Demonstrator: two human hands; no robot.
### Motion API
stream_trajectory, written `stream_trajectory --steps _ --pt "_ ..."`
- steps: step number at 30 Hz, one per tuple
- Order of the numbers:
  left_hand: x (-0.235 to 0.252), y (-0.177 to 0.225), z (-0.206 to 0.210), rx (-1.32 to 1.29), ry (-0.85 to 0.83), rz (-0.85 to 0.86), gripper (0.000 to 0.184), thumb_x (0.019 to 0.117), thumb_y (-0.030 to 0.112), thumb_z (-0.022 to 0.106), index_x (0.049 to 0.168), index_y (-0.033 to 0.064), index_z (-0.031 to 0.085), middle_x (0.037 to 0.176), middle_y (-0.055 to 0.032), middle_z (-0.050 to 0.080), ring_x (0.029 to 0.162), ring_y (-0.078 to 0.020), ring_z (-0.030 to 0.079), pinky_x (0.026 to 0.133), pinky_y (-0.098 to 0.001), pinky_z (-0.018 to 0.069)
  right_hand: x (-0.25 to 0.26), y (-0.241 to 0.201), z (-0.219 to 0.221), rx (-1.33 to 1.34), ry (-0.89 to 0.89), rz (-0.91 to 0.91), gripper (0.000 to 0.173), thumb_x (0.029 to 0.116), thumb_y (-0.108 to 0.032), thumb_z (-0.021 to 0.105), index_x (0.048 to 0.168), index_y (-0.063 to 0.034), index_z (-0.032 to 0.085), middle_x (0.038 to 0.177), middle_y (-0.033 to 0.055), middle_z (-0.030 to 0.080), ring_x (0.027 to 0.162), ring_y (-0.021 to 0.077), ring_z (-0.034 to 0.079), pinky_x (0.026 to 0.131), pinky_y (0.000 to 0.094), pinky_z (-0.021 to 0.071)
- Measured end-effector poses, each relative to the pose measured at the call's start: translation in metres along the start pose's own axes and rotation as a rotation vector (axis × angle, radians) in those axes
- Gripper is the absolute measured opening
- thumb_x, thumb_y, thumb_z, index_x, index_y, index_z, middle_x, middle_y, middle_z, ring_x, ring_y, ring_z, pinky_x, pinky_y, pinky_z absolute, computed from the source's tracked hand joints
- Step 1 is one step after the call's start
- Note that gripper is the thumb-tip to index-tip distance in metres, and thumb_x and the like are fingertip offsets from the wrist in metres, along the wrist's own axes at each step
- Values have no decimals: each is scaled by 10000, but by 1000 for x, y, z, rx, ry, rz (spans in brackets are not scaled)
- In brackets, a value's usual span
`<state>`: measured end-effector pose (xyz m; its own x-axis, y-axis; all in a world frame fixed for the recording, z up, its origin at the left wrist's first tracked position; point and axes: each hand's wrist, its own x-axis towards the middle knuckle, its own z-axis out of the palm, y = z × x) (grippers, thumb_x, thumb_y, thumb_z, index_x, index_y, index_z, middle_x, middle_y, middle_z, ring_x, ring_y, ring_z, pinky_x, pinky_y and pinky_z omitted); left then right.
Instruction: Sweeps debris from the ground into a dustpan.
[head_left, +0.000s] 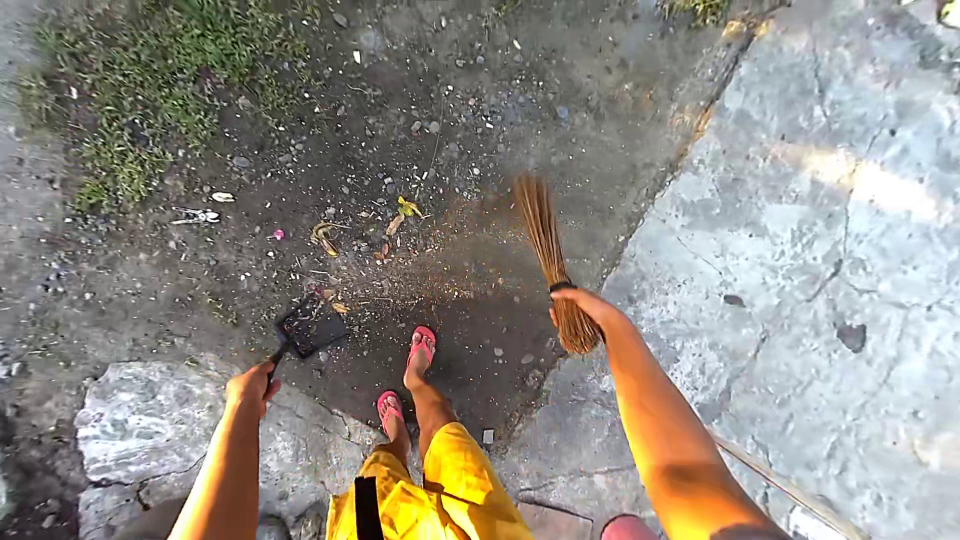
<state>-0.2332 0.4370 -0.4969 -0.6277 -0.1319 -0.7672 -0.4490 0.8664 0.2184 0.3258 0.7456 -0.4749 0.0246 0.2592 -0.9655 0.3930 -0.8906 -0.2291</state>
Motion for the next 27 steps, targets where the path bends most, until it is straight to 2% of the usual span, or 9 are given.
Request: stream_trajectory --steps 2,5,8,10,13,15,20,24,27 --pt "1 -2 0 -21 8 -9 378 959 173 653 1275 -16 567 1081 -168 593 798 -210 590 681 -353 536 41 -25 27 -51 14 -9 398 1033 -313 540 1336 -56 516 956 116 634 758 208 652 728 392 580" --pt "1 -1 -2 -35 12 -24 389 962 174 659 1283 -23 563 1096 -179 598 819 -216 608 695 -357 548 61 -26 77 -289 -107 9 422 981 -216 630 1327 -3 515 883 147 664 690 221 667 684 397 595" --pt "-1 0 -6 -20 21 -29 385 956 164 656 1278 -26 568 1085 -182 604 801 -221 608 678 -365 545 26 -20 86 -466 -318 87 563 945 -163 667 1421 -58 386 887 131 631 674 222 658 663 406 601" --pt "1 2 -7 -6 16 -24 388 955 164 652 1282 -26 568 1108 -188 605 829 -227 610 694 -373 544 -8 -28 64 -454 -351 113 592 930 -156 683 1439 -104 384 863 128 641 659 237 664 634 419 603" --pt "5 5 -6 -16 15 -36 396 954 166 659 1285 -29 567 1132 -193 605 854 -231 623 711 -374 554 -42 -55 29 -399 -311 63 524 933 -139 642 1397 -117 400 797 110 646 616 229 676 589 388 614" --pt "5 6 -6 -31 16 -42 379 951 146 658 1272 -34 569 1109 -189 602 832 -229 617 702 -372 554 -38 -79 26 -417 -221 13 506 987 -137 607 1434 -103 371 837 105 633 640 211 662 615 374 604" --pt "8 4 -9 -50 22 -66 332 946 113 637 1238 -33 576 1076 -169 589 805 -210 601 696 -358 551 40 -112 95 -305 -97 -81 462 966 -200 623 1367 -32 467 889 166 649 700 260 677 670 435 609" --pt "12 2 -13 -55 26 -64 351 941 124 651 1246 -33 578 1091 -172 598 825 -213 611 710 -361 552 47 -45 205 -425 -258 -5 439 933 -224 666 1284 12 550 927 165 652 737 249 659 727 457 589" --pt "13 7 -13 -65 23 -75 382 947 150 656 1268 -36 569 1132 -188 598 864 -233 610 732 -386 548 18 14 249 -614 -420 136 431 940 -233 678 1259 31 558 932 145 655 749 222 662 748 443 590"
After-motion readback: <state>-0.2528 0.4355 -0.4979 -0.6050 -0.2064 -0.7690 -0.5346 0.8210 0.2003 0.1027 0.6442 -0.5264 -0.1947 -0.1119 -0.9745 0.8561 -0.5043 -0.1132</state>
